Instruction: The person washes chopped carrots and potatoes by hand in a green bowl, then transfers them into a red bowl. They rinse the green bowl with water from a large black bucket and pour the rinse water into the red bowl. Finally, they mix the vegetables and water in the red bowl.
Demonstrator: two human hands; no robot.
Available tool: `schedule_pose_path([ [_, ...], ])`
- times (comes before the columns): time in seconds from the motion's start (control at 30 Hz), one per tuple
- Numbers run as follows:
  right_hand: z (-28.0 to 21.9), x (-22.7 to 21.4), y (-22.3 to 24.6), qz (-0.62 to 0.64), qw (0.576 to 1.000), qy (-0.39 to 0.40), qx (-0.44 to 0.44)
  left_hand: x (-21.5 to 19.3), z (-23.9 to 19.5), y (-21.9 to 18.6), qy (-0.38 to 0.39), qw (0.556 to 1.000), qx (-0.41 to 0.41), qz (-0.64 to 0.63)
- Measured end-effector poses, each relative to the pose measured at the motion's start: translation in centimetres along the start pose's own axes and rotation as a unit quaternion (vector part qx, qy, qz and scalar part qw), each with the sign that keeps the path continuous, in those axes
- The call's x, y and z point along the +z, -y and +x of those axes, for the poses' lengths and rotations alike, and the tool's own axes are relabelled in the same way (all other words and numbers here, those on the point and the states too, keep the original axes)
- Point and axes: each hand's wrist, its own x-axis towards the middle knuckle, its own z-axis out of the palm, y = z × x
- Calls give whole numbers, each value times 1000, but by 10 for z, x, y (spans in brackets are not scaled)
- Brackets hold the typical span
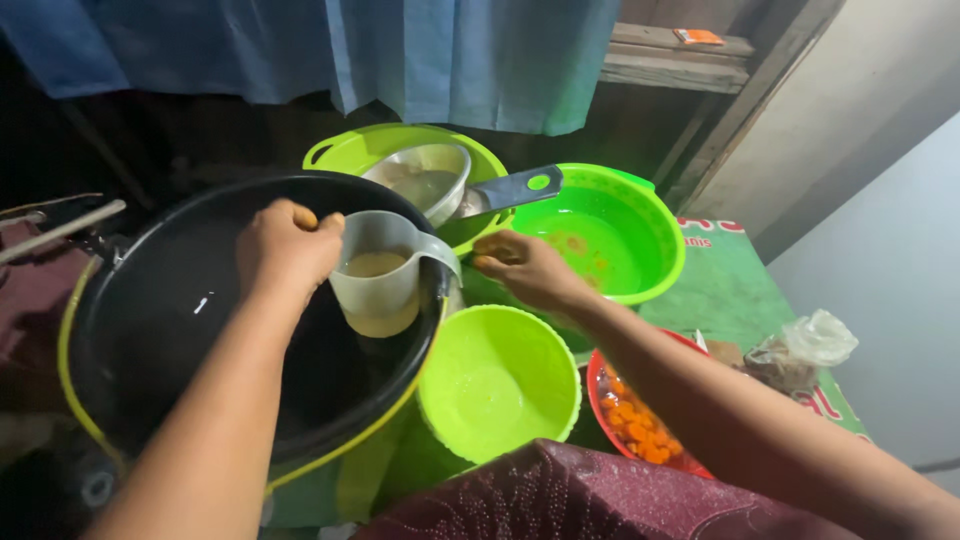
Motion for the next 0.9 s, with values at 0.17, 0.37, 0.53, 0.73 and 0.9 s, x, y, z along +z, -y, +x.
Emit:
schedule_pose_path([
  [0.17,-43,-92,-69,-116,983,54,129,44,-41,-35,-199,928,315,-34],
  [0.37,-111,-155,-163,-417,877,112,209,165,-150,-92,190,901,354,-161],
  [0.53,-170,-160,-204,-397,875,128,244,239,-224,-95,437,841,310,-72],
  [0.73,-200,-147,-215,-405,890,114,175,283,-261,-96,516,813,234,133],
  [0.9,-200,-134,-222,-473,868,149,30,291,-273,-99,508,811,206,201],
])
